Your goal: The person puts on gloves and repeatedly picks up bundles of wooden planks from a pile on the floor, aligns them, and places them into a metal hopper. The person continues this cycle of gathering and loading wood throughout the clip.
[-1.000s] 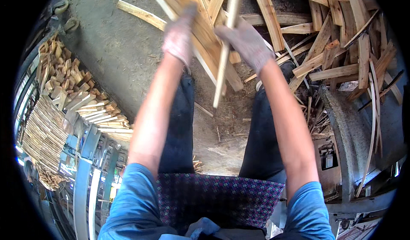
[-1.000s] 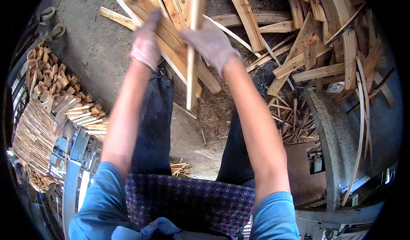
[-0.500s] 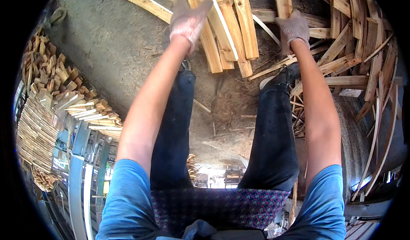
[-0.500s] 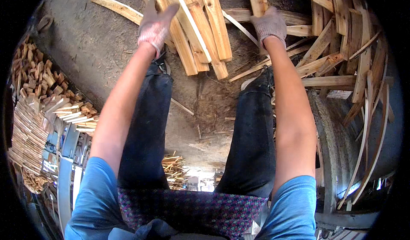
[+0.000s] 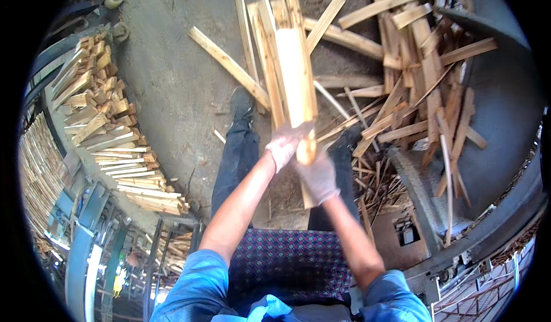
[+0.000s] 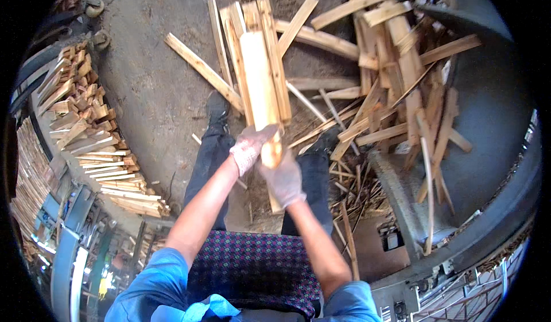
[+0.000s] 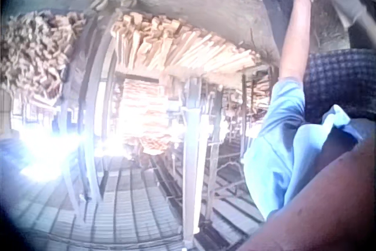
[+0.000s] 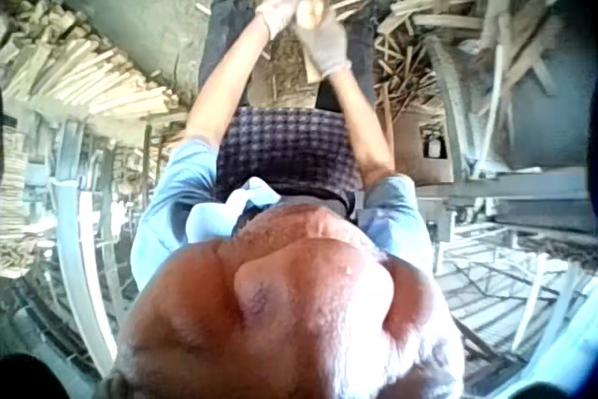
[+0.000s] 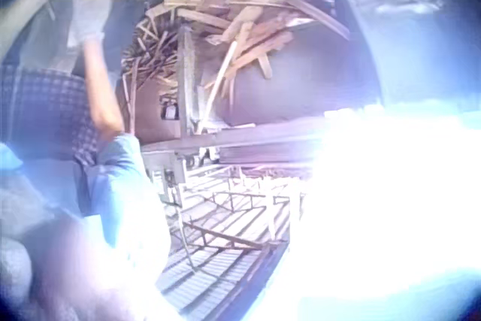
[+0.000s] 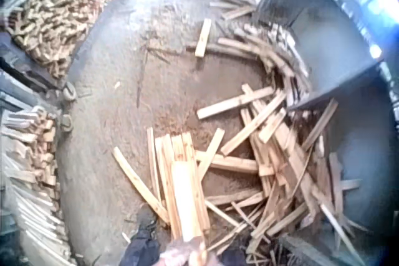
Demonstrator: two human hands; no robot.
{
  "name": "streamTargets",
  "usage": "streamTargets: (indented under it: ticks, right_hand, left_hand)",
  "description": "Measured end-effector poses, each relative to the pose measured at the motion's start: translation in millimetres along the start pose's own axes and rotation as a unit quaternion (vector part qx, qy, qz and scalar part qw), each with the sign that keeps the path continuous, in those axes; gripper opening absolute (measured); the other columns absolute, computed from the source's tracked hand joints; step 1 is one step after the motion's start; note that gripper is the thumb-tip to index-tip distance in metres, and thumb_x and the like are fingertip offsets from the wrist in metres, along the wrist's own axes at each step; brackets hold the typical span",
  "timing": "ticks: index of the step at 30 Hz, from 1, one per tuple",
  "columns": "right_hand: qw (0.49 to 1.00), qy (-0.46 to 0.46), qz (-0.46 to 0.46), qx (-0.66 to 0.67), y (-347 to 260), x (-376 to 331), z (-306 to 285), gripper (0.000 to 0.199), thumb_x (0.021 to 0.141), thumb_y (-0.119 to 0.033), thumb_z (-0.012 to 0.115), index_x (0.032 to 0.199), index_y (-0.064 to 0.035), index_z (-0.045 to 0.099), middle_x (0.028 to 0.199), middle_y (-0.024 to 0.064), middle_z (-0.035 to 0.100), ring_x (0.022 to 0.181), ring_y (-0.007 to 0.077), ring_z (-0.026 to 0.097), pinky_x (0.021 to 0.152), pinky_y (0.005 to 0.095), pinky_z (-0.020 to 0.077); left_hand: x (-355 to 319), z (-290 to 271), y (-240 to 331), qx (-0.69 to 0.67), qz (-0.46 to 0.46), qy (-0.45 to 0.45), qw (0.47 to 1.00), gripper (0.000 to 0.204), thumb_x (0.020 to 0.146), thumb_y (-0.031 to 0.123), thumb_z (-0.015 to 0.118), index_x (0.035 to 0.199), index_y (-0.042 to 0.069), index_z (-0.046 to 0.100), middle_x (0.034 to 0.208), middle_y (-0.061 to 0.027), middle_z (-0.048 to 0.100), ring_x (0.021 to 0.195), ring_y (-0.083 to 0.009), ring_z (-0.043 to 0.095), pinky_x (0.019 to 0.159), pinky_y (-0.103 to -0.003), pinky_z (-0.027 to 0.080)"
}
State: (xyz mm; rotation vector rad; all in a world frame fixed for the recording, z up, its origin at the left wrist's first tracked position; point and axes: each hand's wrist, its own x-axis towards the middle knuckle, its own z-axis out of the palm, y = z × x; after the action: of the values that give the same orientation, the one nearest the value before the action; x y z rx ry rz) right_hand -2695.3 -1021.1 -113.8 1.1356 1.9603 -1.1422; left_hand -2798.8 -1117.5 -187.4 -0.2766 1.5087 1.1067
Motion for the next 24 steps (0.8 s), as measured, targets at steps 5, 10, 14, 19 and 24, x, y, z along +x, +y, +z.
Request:
streamTargets:
  ticks: [5, 10, 14, 19, 24]
  right_hand:
    - [0.998, 0.011, 0.045, -0.031, -15.2, -70.5, 20.0, 0.071, 0.076, -0.04, 0.082, 0.128, -0.0006, 0.053, 0.11, 0.0279, 0.068, 0.103, 0.0463, 0.067, 0.085, 0.0489, 0.0549]
    - [0.997, 0.058, 0.032, 0.036, -45.2, -49.9, -27.9, 0.058, 0.081, -0.043, 0.079, 0.114, 0.0022, 0.063, 0.106, 0.0267, 0.07, 0.098, 0.0409, 0.07, 0.085, 0.0466, 0.0544]
    - [0.992, 0.117, -0.006, -0.04, -130.7, 10.6, -111.7, 0.065, 0.083, -0.05, 0.076, 0.114, 0.0058, 0.06, 0.106, 0.0287, 0.07, 0.096, 0.0391, 0.07, 0.083, 0.045, 0.0563]
    - [0.92, 0.283, -0.095, -0.255, -208.5, 141.3, -266.5, 0.073, 0.086, -0.05, 0.077, 0.13, 0.0052, 0.058, 0.114, 0.0292, 0.069, 0.101, 0.0402, 0.071, 0.083, 0.045, 0.0574]
    - [0.957, 0.134, -0.208, -0.154, -158.5, 170.3, -209.5, 0.066, 0.087, -0.041, 0.077, 0.134, 0.0014, 0.06, 0.123, 0.0256, 0.069, 0.116, 0.037, 0.066, 0.101, 0.0433, 0.0507]
  left_hand:
    - [-39.0, -6.5, 20.8, -0.033, -0.089, 0.048, 0.994, 0.052, 0.095, 0.043, 0.061, 0.12, -0.002, 0.067, 0.112, -0.0191, 0.07, 0.106, -0.0255, 0.065, 0.092, -0.039, 0.05]
    - [-66.5, -30.7, 12.9, 0.113, 0.103, 0.028, 0.988, 0.047, 0.101, 0.039, 0.049, 0.134, 0.006, 0.058, 0.135, -0.0213, 0.061, 0.129, -0.036, 0.055, 0.107, -0.039, 0.042]
    - [-96.8, -100.1, -17.4, 0.435, 0.167, 0.053, 0.883, 0.04, 0.102, 0.02, 0.049, 0.14, 0.006, 0.056, 0.149, -0.0205, 0.053, 0.137, -0.0349, 0.051, 0.115, -0.04, 0.04]
    - [-80.7, -151.8, -76.9, 0.282, -0.021, 0.062, 0.957, 0.058, 0.109, 0.04, 0.026, 0.158, 0.01, 0.038, 0.164, -0.0138, 0.035, 0.151, -0.0283, 0.033, 0.126, -0.036, 0.024]
    - [-9.7, -171.3, -81.7, 0.143, -0.054, 0.234, 0.96, 0.064, 0.097, 0.049, 0.052, 0.138, 0.0, 0.057, 0.142, -0.0241, 0.058, 0.135, -0.0398, 0.051, 0.112, -0.042, 0.038]
